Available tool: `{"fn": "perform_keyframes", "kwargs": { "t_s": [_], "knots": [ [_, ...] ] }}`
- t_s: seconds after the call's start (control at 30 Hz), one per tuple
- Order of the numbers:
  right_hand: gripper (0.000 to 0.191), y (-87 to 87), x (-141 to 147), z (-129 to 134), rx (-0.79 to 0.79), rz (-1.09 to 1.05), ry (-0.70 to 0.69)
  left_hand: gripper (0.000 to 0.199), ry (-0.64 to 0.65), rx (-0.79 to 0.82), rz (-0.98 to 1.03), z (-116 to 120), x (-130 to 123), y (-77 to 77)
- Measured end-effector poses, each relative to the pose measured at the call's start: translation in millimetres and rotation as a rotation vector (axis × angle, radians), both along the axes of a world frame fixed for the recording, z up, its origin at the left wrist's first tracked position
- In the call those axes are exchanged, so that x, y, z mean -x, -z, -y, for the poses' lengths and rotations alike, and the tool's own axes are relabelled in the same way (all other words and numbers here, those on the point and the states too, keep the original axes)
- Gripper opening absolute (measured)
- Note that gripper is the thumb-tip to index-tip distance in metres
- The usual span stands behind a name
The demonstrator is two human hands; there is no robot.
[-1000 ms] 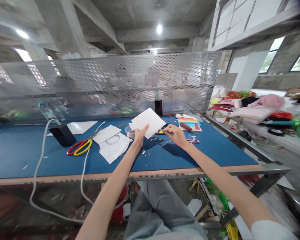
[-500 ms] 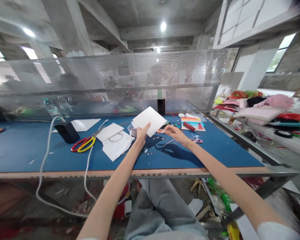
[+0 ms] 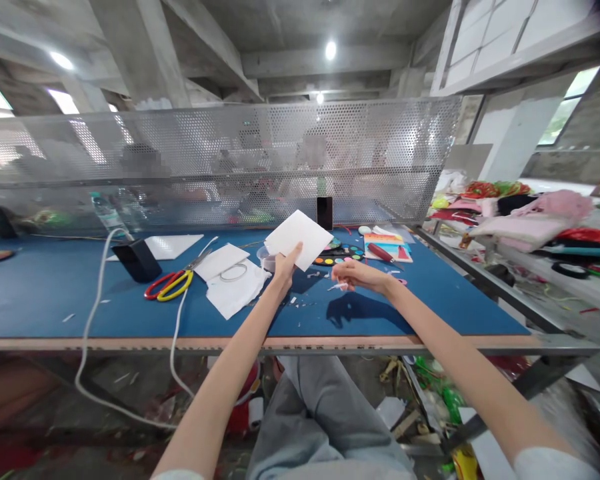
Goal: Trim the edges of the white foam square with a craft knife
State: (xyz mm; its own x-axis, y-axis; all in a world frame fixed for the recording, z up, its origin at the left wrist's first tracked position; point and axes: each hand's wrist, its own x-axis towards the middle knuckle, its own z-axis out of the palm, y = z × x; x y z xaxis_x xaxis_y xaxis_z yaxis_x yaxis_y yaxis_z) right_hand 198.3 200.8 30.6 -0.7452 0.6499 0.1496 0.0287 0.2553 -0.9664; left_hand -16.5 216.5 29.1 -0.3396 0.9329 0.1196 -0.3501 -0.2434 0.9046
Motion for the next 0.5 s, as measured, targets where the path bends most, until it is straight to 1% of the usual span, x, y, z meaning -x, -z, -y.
{"fn": "perform_keyframes", "kwargs": {
  "t_s": [0.1, 0.13, 0.2, 0.33, 0.43, 0.5],
  "knots": [
    [0.041, 8.2, 5, -9, -0.171, -0.036, 0.368, 0.036, 0.020, 0.011, 0.012, 1, -1, -0.9],
    [0.039, 10.8, 6, -12, -0.221, -0.033, 0.459, 0.037, 0.027, 0.017, 0.013, 1, -1, -1.3],
    [0.036, 15.0, 5, -17, -0.296, -0.044, 0.587, 0.038, 0.047, 0.027, 0.004, 2, -2, -2.0],
    [0.036, 18.3, 1, -24, -0.382, -0.131, 0.725, 0.037, 0.109, 0.038, -0.036, 3, -2, -2.6],
    [0.035, 18.9, -1, -29, -0.441, -0.161, 0.773, 0.038, 0.136, 0.052, -0.050, 4, -2, -3.1],
    [0.035, 19.6, -2, -31, -0.430, -0.200, 0.786, 0.040, 0.145, 0.049, -0.051, 5, -3, -3.7]
  ]
}}
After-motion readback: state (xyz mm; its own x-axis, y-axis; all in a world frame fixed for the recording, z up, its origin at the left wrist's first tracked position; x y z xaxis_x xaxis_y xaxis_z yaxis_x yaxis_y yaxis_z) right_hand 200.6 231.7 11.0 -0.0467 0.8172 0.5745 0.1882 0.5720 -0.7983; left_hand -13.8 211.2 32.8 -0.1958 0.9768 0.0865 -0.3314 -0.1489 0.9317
